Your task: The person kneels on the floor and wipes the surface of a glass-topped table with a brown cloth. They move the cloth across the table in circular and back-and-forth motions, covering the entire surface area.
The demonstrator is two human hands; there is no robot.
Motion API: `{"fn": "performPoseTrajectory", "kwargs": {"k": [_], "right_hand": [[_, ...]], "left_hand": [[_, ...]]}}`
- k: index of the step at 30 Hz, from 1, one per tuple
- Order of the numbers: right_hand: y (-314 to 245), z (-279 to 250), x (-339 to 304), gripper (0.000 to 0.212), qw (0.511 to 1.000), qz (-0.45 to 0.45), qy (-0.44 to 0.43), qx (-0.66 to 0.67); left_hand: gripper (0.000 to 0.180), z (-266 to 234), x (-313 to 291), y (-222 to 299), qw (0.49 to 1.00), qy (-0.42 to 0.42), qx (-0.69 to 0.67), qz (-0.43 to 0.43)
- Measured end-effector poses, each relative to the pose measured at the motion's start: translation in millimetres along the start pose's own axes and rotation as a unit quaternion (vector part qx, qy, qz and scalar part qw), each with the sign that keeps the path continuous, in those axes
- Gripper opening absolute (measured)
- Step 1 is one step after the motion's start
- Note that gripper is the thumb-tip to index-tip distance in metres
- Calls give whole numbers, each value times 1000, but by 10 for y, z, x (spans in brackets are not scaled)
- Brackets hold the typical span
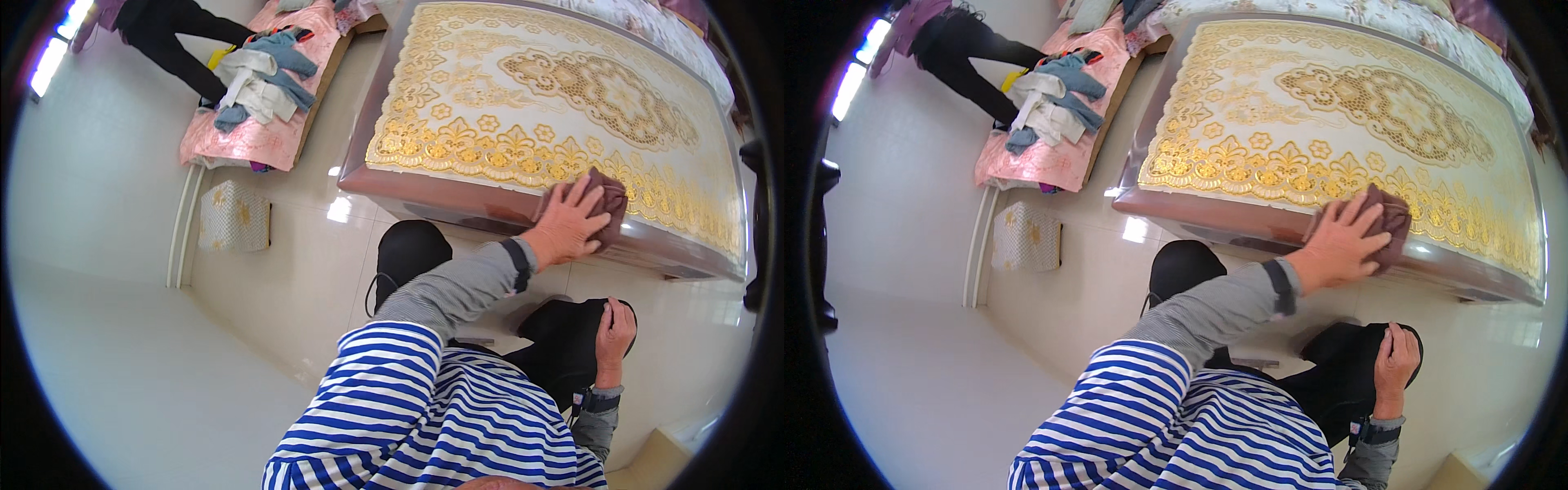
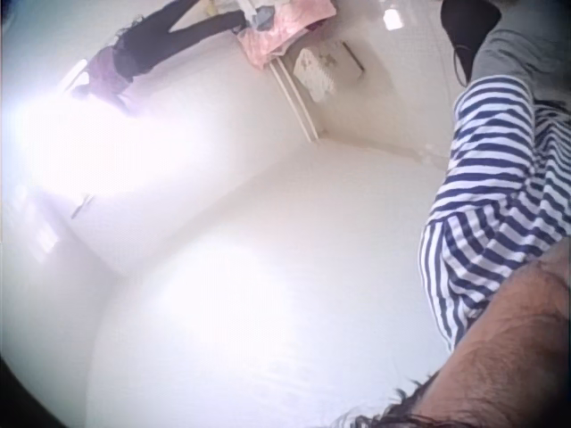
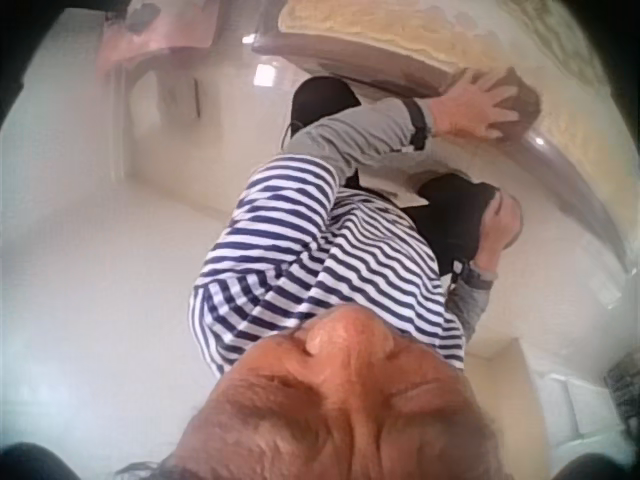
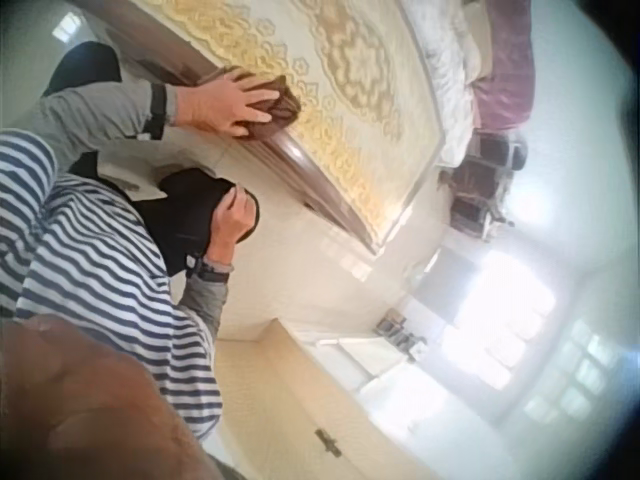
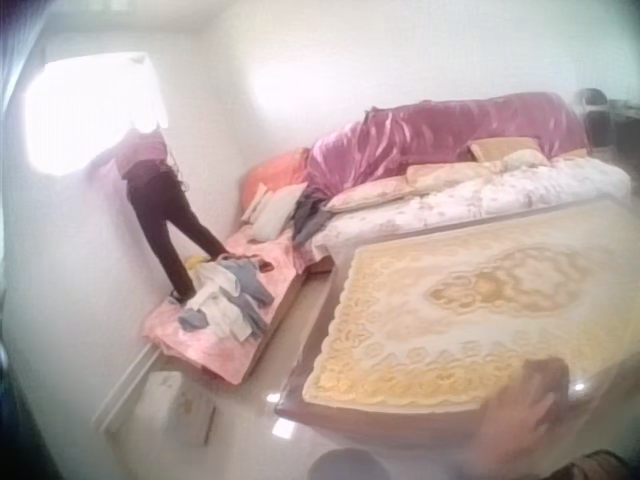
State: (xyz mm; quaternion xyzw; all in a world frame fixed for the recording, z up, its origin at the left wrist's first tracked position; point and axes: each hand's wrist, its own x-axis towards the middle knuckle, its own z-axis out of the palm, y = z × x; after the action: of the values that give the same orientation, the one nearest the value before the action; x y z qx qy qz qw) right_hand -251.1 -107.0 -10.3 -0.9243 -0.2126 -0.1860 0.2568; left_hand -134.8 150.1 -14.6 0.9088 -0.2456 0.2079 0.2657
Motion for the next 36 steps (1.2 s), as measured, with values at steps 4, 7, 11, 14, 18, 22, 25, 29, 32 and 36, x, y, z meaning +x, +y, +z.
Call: {"fn": "performPoseTrajectory", "kwargs": {"k": [4,7,11,14,18,22,25,29,32,36], "right_hand": [[-27,26,-2,12,999,-12,-16,-31],[-54,91,15,14,998,-20,-35,-56],[-134,142,42,15,994,-24,-60,-84],[-220,165,92,15,993,-26,-69,-97],[-345,180,181,15,990,-36,-76,-109],[-431,180,232,16,990,-40,-81,-108],[-424,175,250,16,990,-24,-97,-97],[-338,159,252,17,993,-21,-86,-83],[-265,124,217,18,994,-5,-85,-68],[-170,69,166,19,996,11,-76,-50]], "left_hand": [[49,-704,-433,-623,991,27,103,-78],[48,-1366,-867,-1169,971,45,173,-161],[48,-2099,-1515,-1813,911,53,287,-292],[49,-2393,-1875,-2140,897,106,253,-346],[47,-2325,-1935,-2325,894,140,228,-361],[48,-2217,-1856,-2341,871,93,295,-382],[53,-2185,-1772,-2330,872,64,296,-385],[61,-1942,-1399,-2230,868,19,294,-400],[64,-1576,-912,-2040,901,-2,256,-351],[64,-883,-162,-1598,934,-7,244,-260]]}}
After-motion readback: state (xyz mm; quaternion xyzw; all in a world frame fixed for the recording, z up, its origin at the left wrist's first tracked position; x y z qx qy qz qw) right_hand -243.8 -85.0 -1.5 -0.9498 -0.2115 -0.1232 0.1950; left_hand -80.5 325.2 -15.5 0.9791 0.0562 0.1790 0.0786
